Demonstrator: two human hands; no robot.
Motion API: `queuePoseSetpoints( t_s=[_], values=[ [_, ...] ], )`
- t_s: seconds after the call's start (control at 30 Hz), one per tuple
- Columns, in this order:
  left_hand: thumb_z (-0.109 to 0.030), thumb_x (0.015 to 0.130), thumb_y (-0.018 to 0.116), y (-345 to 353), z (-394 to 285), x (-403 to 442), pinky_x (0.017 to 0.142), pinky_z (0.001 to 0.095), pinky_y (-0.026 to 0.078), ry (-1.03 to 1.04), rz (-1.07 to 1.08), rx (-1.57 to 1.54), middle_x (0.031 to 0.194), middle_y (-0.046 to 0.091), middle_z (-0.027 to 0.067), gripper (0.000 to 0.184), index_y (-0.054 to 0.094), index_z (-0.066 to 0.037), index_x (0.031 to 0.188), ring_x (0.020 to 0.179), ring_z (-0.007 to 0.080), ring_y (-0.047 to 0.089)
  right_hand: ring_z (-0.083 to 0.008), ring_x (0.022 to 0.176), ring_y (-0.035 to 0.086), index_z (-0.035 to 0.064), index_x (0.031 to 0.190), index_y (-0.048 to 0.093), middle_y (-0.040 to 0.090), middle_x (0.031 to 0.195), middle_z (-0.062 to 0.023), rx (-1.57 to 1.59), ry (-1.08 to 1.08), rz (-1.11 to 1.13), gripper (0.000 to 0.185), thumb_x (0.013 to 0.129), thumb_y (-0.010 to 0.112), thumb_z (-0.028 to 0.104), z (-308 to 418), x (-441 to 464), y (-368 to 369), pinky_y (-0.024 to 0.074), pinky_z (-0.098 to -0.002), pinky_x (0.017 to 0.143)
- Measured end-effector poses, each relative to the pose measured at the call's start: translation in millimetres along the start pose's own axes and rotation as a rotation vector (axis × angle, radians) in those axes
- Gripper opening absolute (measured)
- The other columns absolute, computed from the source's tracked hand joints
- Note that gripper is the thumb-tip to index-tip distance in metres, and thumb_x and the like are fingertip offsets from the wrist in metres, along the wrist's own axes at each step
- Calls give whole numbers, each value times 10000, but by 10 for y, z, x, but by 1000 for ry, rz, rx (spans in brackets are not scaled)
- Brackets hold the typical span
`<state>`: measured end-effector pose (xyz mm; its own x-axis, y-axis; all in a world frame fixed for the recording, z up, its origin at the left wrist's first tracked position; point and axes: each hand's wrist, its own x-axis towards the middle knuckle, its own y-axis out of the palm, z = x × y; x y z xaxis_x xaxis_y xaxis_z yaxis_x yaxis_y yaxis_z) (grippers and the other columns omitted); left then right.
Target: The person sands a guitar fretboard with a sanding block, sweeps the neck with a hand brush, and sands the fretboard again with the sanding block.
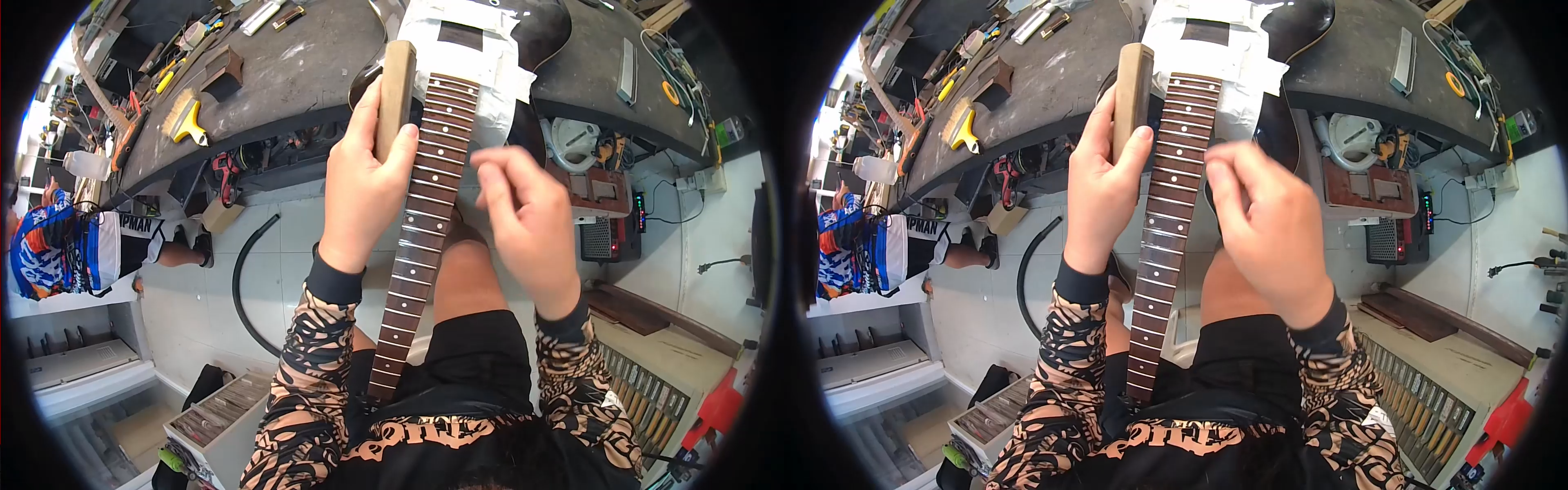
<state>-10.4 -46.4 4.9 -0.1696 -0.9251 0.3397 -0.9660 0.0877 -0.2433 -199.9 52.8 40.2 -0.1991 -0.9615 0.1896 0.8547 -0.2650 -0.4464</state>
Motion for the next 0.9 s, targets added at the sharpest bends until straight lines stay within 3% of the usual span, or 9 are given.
queuePoseSetpoints(
  t_s=[0.03,0.07,0.13,0.23,0.37,0.57,0.67,0.9],
  values=[
    [-163,1062,729,30,3,19,954,398,626,25,-8,58,1295,791,233,627,548,-12,1643,1098,307,794,-315,772,729,36,1174,762,761,936,-139,-8,-220,-113,116,1094,704,97,-113,151,43,555,-399,707],
    [-188,1043,733,59,3,33,946,443,641,49,-14,115,1251,812,278,629,566,-38,1631,1064,391,835,-341,953,727,44,1188,753,744,1045,-156,-90,-339,-144,135,1068,710,87,-135,313,18,564,-417,832],
    [-175,1033,738,96,-13,46,948,458,641,67,-13,158,1242,807,292,632,568,-29,1624,1077,421,825,-357,1154,679,62,1217,747,724,1201,-138,-349,-553,-215,191,1037,737,125,-253,675,33,534,-461,1009],
    [-159,1025,753,137,-46,56,955,479,639,65,-7,211,1251,793,313,636,572,-15,1617,1106,460,806,-354,1305,624,76,1239,744,694,1347,-119,-450,-633,-244,245,1018,761,181,-408,930,132,483,-489,1141],
    [-172,1051,756,153,-87,11,950,471,635,117,-20,385,1272,781,318,644,553,15,1633,1119,450,802,-348,1373,611,74,1261,729,684,1364,-123,-461,-615,-228,280,1020,768,210,-493,948,214,468,-484,1210],
    [-148,1051,747,178,-140,43,914,430,632,38,3,348,1226,792,301,654,553,2,1658,1050,402,821,-355,1390,610,76,1302,679,657,1407,-121,-461,-573,-233,300,1043,750,210,-507,899,268,444,-506,1269],
    [-136,1049,748,163,-127,47,896,419,636,41,4,351,1213,801,288,648,560,0,1654,1021,379,829,-355,1429,605,66,1333,677,650,1476,-117,-462,-579,-234,299,1057,724,172,-513,900,257,491,-488,1209],
    [-130,1052,747,152,-97,52,894,406,637,46,-4,327,1228,807,281,633,572,-2,1647,1011,361,834,-311,1460,598,90,1364,654,644,1463,-107,-512,-577,-233,325,1079,719,234,-549,905,284,428,-498,1322]
  ],
)
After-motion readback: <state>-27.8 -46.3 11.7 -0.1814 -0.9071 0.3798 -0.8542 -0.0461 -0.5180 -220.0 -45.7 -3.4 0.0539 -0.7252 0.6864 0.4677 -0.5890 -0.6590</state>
